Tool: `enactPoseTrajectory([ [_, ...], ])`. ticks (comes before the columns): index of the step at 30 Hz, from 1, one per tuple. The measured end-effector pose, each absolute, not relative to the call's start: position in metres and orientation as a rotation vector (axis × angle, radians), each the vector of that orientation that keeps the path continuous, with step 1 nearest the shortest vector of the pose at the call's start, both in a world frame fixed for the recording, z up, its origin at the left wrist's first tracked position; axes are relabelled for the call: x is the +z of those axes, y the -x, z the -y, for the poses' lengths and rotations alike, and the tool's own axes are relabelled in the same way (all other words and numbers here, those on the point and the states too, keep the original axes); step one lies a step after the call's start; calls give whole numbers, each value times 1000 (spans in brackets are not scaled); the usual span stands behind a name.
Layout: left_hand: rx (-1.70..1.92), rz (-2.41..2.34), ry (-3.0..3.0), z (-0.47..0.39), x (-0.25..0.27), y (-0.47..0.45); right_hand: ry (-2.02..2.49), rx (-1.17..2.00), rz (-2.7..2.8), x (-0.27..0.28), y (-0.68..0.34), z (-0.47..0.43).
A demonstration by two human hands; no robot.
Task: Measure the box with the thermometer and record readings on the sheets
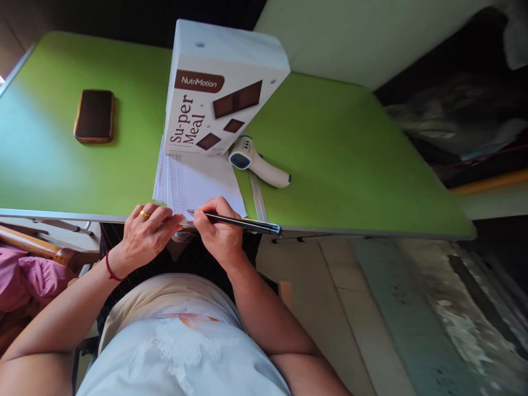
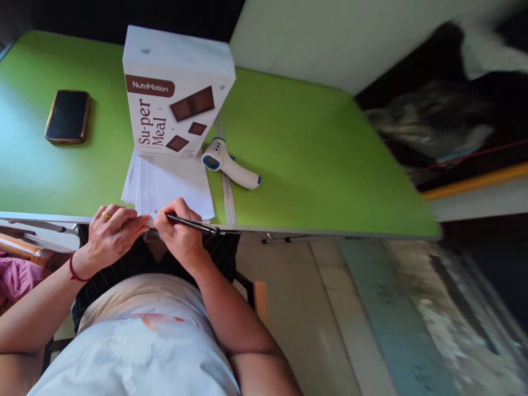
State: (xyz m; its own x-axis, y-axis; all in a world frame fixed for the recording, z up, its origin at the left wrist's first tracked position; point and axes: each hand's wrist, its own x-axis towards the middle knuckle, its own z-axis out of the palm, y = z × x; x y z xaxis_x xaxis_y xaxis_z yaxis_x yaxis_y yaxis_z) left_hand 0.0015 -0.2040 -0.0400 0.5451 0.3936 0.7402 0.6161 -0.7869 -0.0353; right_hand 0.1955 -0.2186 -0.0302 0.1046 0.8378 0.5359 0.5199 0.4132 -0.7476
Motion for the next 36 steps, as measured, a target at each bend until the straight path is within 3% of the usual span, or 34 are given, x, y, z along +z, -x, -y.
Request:
enactPoseTrajectory([
  [36,-1095,848,2511,204,-40,0,1236,344,1495,-33,-198,221],
])
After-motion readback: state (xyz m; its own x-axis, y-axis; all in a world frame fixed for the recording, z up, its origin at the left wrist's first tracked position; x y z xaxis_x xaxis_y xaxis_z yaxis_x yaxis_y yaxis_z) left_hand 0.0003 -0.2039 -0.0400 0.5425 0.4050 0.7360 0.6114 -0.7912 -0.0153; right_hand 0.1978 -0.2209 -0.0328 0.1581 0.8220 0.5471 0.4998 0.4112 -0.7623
